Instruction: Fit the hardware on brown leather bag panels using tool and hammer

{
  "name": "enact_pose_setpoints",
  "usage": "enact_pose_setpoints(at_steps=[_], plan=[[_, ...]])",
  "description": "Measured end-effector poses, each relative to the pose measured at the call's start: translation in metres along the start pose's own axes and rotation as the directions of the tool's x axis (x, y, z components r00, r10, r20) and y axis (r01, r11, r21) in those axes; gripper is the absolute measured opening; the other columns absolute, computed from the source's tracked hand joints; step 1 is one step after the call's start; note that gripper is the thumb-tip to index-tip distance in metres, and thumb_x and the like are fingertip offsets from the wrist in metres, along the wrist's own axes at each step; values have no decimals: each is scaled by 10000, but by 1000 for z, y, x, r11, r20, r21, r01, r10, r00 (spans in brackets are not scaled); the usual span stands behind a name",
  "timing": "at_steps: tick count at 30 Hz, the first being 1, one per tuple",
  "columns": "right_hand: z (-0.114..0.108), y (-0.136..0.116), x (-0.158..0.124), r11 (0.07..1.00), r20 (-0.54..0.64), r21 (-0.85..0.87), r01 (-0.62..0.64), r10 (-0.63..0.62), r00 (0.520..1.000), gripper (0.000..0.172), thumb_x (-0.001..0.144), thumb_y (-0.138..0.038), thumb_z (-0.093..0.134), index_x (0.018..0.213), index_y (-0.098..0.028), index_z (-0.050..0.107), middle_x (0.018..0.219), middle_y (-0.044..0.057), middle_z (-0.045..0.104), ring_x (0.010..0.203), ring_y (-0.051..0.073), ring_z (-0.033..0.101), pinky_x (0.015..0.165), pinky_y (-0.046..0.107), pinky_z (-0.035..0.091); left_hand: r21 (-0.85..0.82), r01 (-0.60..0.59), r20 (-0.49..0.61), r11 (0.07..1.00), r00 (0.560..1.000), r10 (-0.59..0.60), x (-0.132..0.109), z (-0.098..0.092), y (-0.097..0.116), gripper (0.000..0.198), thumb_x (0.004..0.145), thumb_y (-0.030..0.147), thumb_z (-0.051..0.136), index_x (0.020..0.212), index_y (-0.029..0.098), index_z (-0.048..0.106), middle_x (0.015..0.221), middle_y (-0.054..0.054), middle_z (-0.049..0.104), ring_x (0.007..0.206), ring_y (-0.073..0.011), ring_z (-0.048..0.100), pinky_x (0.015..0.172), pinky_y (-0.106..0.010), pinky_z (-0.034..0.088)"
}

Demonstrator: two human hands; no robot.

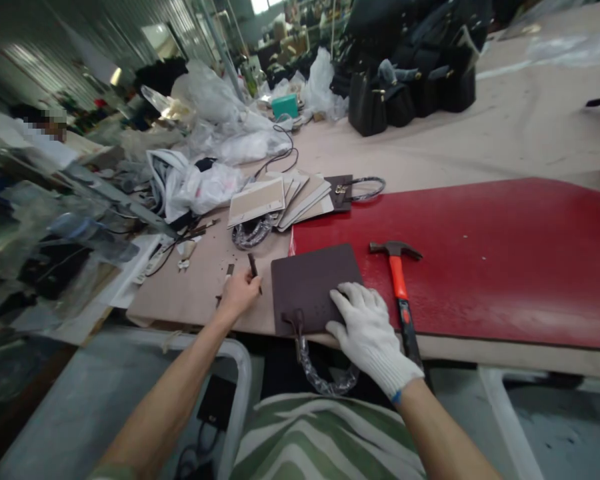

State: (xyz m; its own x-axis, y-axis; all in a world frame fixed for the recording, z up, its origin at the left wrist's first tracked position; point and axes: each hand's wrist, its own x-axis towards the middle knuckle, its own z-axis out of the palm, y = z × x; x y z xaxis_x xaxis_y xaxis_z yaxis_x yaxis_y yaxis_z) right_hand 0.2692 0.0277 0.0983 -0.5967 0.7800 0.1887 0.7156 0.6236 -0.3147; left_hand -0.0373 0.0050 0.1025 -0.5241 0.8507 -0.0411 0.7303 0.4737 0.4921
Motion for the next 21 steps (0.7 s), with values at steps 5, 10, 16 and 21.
enact_pose_setpoints(at_steps=[5, 10, 16, 21], plan=[[6, -4, -2, 999, -26, -5, -46, 46, 999, 485, 883, -316, 649, 1341, -157, 645, 1396, 149, 594, 1283, 354, 513, 1122, 515, 383, 377, -70, 73, 924, 996, 46, -7, -4, -5, 215, 955, 278, 539, 915, 166, 718, 977, -168, 738, 959, -329, 711, 846, -418, 539], [4, -3, -4, 994, -74, -65, -83, 78, 994, 497, 903, -363, 605, 1342, -130, 625, 1402, 174, 583, 1276, 387, 505, 1096, 534, 404, 339, -204, -25, 918, 974, 226, -31, 24, 7, 186, 952, 257, 561, 910, 170, 720, 1026, -160, 669, 931, -304, 676, 809, -406, 546], [9, 11, -1, 985, -132, -162, -55, 34, 991, 573, 967, -489, 383, 1281, -70, 615, 1292, 259, 599, 1153, 442, 567, 978, 567, 469, 258, -212, -104, 943, 964, 245, -35, 44, 14, 94, 910, 212, 639, 944, 152, 703, 1058, -181, 638, 998, -325, 631, 856, -459, 538], [15, 18, 2, 981, -130, -191, -31, 6, 991, 614, 935, -559, 381, 1277, -99, 601, 1252, 243, 611, 1051, 445, 607, 898, 563, 508, 250, -183, -120, 951, 968, 218, -21, 21, -1, 160, 973, 251, 585, 1030, 177, 714, 1059, -126, 683, 987, -259, 653, 887, -367, 533]])
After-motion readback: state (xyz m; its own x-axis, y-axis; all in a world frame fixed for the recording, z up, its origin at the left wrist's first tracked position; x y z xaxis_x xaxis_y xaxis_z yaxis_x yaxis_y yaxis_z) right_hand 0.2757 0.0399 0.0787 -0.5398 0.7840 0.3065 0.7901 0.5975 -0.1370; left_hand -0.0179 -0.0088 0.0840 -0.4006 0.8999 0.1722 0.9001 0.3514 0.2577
